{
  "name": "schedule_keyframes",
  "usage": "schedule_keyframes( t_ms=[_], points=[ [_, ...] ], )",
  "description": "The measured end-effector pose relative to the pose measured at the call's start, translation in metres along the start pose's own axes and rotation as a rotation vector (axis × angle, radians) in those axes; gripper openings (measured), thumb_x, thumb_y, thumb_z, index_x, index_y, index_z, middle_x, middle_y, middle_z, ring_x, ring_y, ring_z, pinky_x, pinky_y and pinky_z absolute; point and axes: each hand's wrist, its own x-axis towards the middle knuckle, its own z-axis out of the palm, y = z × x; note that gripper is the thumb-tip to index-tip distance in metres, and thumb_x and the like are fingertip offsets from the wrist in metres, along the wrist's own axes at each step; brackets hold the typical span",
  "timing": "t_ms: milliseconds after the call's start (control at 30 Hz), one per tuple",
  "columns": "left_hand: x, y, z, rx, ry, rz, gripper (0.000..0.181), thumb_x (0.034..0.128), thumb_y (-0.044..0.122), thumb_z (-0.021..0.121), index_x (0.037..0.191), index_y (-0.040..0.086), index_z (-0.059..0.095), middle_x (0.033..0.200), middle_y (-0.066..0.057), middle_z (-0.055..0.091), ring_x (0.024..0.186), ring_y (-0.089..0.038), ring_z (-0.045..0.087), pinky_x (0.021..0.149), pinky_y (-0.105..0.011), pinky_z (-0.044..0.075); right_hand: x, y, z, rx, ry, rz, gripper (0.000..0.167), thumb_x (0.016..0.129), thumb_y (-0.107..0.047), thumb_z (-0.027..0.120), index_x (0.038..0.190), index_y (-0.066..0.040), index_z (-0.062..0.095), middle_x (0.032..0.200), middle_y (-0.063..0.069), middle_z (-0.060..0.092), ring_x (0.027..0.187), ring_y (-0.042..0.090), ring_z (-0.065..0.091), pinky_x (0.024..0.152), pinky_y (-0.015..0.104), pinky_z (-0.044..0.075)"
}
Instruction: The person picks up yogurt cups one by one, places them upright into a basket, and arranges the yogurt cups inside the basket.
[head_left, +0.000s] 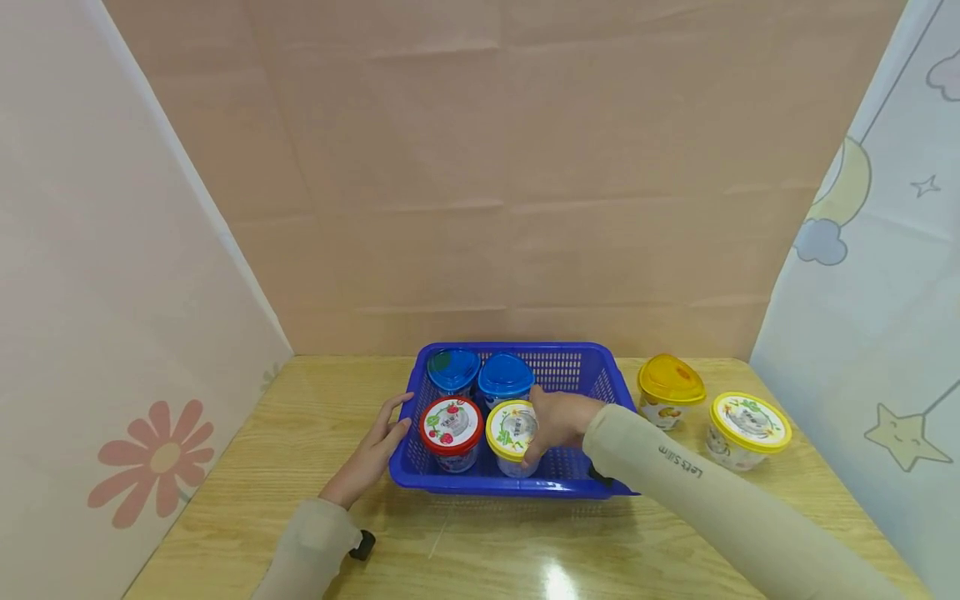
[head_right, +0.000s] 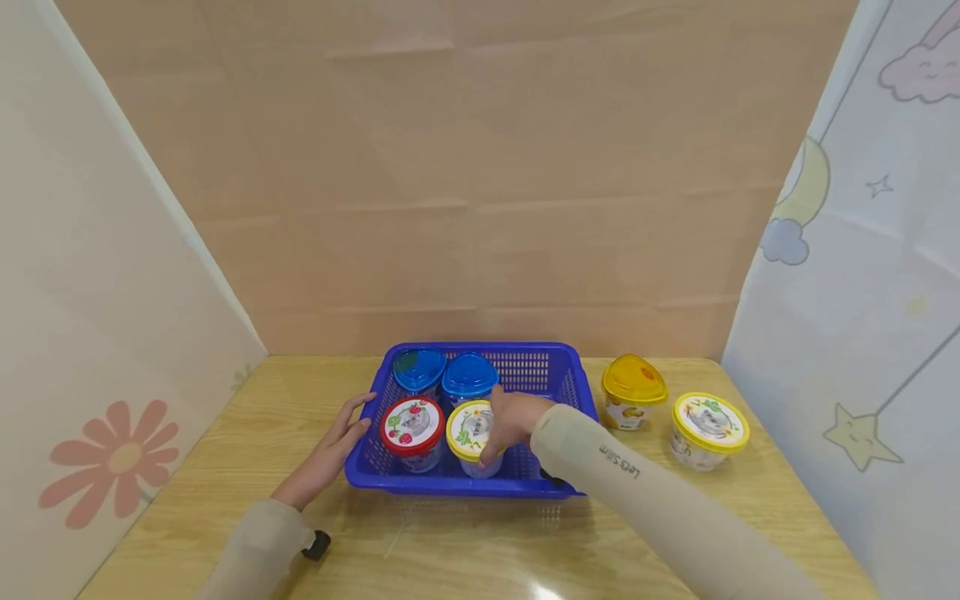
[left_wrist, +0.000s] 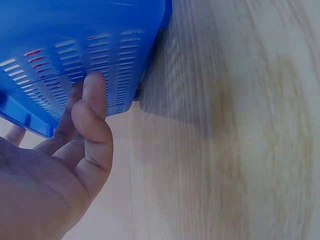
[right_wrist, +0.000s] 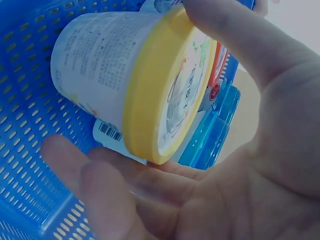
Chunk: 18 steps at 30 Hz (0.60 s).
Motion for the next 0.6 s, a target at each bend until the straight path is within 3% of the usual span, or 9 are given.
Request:
schedule_keyframes(
  t_ms=[100, 233, 600],
  points=[
    [-0.0001, 0.0003, -0.0005, -0.001, -0.004, -0.006, 0.047, 0.106, 0.048, 0.042, 0.151, 0.042, 0.03, 0.138, -0.019, 0.054, 0.123, -0.035, 0.057, 0.102, -0.056, 0.047, -0.0002, 0.0019, -0.0019, -0.007, -0.012, 0.003, 0.105, 0.064, -0.029, 0.096, 0.146, 0.0, 0.036, 0.118, 0.01, 0.059, 0.101, 0.025, 0.058, 0.091, 0.045, 0.053],
    [-0.0002, 0.0002, -0.0008, 0.007, -0.005, -0.013, 0.047, 0.1055, 0.049, 0.042, 0.15, 0.044, 0.029, 0.14, -0.019, 0.053, 0.126, -0.036, 0.055, 0.104, -0.059, 0.043, 0.0005, 0.0027, -0.0037, -0.074, -0.016, 0.01, 0.08, 0.066, -0.035, 0.094, 0.126, -0.007, 0.051, 0.105, 0.007, 0.061, 0.087, 0.025, 0.061, 0.076, 0.043, 0.058],
    [-0.0005, 0.0001, -0.0007, 0.013, -0.013, -0.013, 0.048, 0.1049, 0.051, 0.042, 0.15, 0.045, 0.029, 0.145, -0.019, 0.049, 0.131, -0.038, 0.05, 0.106, -0.062, 0.04, 0.0035, 0.0028, -0.0016, -0.122, 0.001, -0.015, 0.057, 0.067, -0.036, 0.093, 0.104, -0.012, 0.056, 0.092, 0.003, 0.061, 0.075, 0.031, 0.065, 0.064, 0.043, 0.056]
  ],
)
